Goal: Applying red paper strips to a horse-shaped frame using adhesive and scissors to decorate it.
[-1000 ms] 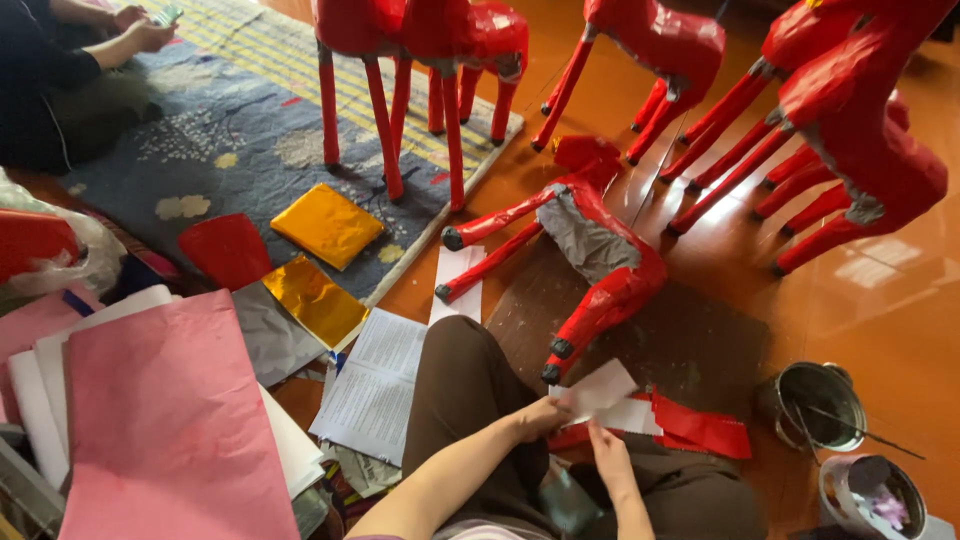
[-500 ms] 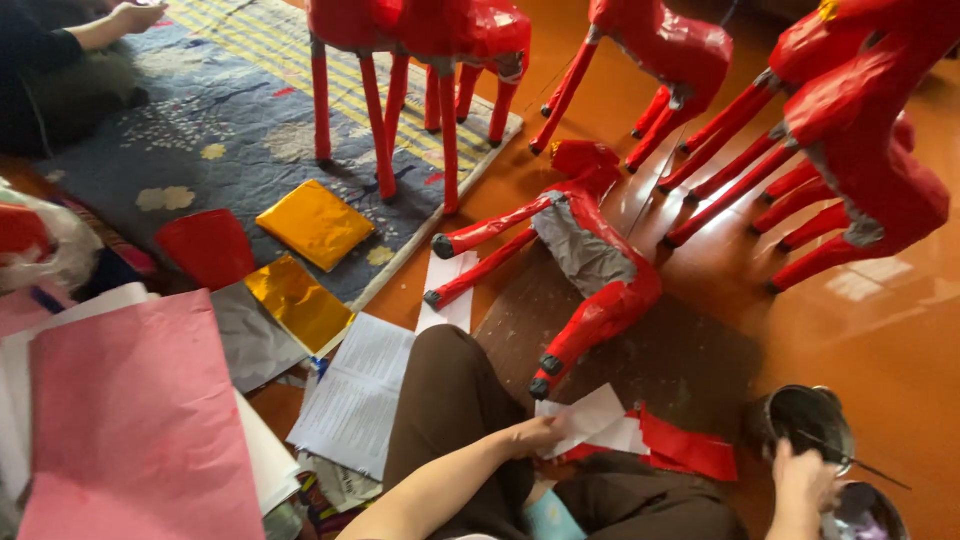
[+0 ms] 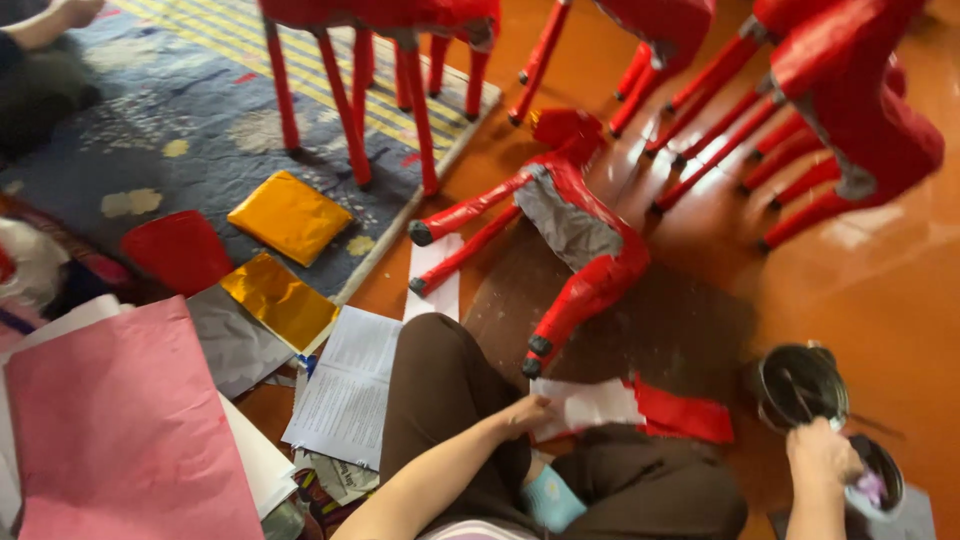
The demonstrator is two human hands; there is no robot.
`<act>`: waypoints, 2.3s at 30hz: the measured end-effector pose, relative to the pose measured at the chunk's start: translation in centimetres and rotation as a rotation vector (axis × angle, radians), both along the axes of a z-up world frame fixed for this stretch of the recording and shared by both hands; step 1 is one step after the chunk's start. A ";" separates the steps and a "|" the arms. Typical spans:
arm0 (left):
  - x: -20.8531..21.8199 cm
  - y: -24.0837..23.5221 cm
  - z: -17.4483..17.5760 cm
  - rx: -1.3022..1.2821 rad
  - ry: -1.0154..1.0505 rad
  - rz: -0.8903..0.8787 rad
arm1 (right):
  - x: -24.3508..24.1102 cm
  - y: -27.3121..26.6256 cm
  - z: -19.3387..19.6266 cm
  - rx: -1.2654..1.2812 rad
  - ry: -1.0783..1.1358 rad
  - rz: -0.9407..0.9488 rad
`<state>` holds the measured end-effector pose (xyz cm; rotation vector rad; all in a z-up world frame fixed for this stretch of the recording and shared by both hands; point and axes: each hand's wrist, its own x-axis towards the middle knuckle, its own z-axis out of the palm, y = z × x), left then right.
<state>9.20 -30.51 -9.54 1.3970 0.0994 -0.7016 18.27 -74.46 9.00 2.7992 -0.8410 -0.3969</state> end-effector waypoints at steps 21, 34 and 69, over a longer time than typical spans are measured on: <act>4.8 -2.5 0.9 -0.015 0.112 0.168 | -2.9 6.5 -11.4 1.378 -0.934 -0.784; 5.9 -4.2 -3.0 -0.055 0.393 0.314 | -10.1 17.5 -4.4 1.199 -0.502 -0.281; 6.1 -2.6 9.4 -0.327 0.765 0.403 | -22.0 27.2 1.4 0.534 0.154 0.242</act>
